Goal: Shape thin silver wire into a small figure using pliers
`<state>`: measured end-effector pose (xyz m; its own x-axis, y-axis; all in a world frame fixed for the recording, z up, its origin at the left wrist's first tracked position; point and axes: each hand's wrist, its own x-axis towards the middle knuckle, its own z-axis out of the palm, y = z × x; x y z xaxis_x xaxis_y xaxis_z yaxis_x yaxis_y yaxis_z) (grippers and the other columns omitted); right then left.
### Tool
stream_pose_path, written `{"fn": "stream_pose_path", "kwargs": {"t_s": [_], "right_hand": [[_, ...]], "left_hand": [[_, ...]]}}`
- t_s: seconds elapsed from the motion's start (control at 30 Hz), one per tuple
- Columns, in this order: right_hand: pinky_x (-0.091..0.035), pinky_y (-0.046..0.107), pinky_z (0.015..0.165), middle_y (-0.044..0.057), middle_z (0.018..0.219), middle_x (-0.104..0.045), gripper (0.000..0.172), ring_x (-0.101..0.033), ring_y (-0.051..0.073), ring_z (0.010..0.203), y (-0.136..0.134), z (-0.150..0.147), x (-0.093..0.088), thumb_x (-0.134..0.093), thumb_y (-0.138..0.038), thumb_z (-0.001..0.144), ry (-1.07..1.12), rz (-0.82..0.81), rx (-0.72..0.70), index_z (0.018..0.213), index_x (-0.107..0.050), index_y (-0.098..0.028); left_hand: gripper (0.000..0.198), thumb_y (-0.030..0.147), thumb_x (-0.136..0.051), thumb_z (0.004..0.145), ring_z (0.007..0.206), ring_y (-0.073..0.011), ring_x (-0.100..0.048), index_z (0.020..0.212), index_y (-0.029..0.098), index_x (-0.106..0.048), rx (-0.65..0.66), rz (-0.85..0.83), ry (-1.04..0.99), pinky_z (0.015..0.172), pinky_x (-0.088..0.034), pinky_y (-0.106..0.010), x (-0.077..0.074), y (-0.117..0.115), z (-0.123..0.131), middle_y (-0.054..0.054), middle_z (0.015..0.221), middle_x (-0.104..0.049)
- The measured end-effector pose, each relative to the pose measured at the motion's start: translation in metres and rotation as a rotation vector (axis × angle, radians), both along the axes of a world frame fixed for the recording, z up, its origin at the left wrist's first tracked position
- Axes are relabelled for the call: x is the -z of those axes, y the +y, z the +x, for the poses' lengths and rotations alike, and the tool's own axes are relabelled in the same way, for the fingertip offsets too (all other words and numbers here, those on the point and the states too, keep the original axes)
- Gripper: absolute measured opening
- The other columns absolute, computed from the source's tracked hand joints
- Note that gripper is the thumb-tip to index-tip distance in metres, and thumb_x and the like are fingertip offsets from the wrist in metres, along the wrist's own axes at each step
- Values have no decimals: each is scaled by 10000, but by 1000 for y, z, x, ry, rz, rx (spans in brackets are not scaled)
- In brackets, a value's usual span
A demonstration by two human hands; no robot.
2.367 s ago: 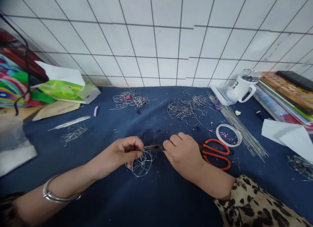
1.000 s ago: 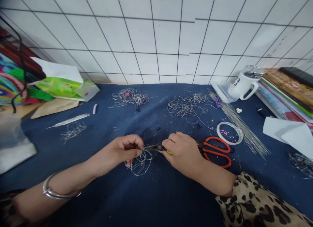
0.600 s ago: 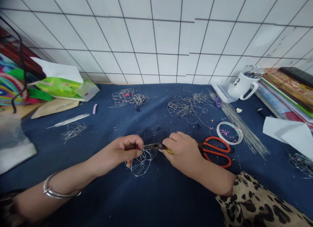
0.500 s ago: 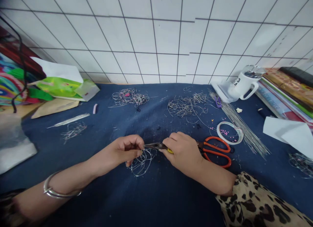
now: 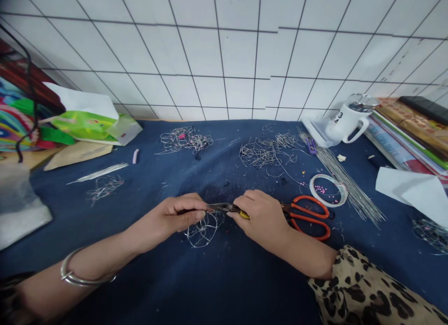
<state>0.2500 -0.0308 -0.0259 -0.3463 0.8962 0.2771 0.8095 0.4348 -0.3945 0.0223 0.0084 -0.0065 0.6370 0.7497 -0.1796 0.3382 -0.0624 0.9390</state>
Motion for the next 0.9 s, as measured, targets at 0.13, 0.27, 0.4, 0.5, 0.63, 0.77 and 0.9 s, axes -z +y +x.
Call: {"fn": "stream_pose_path", "kwargs": {"t_s": [0.13,0.27,0.4,0.5,0.63,0.77,0.9], "right_hand": [[-401,256,709,16,776,-584,152,-523,137,764,-1,-1,0,-559,-340,813,12,-23,8,821,-603,-195],[-405,256,705,12,770,-585,143,-527,136,761,-1,-1,-2,-568,-335,807,25,-32,21,823,-608,-199],[-404,257,708,10,768,-583,134,-524,134,759,0,-2,-2,-562,-324,811,40,-51,22,819,-606,-198],[-402,257,713,9,773,-581,134,-522,135,766,0,-1,-2,-560,-326,813,42,-68,24,818,-602,-198],[-400,254,708,5,768,-575,135,-518,134,761,0,-1,-2,-565,-329,809,48,-71,31,811,-598,-199],[-403,257,704,9,762,-572,127,-518,137,755,-1,-1,-1,-566,-320,808,47,-66,26,805,-596,-196],[-407,261,714,13,779,-577,128,-522,138,768,-1,-1,-1,-564,-319,810,43,-49,21,826,-600,-197]], "left_hand": [[203,298,-518,836,700,-128,-487,904,186,-671,-21,11,-1,588,-386,-231,1,0,0,-24,798,-531],[187,305,-527,830,700,-127,-487,848,178,-664,-58,-14,-2,595,-380,-233,3,0,1,-22,808,-540],[176,298,-531,830,694,-121,-478,828,173,-656,-68,-24,-18,606,-373,-231,3,-1,1,-14,787,-524],[173,295,-535,829,694,-122,-476,824,171,-655,-74,-19,-26,624,-375,-237,3,-1,1,-12,781,-522],[172,292,-530,835,710,-124,-486,835,174,-655,-66,3,-19,651,-381,-244,4,0,1,-15,799,-527],[171,285,-526,835,717,-132,-499,833,171,-655,-60,47,2,659,-390,-251,5,0,0,-20,796,-534],[169,282,-526,831,718,-136,-505,817,169,-651,-54,71,15,662,-395,-255,5,0,0,-23,798,-542]]}}
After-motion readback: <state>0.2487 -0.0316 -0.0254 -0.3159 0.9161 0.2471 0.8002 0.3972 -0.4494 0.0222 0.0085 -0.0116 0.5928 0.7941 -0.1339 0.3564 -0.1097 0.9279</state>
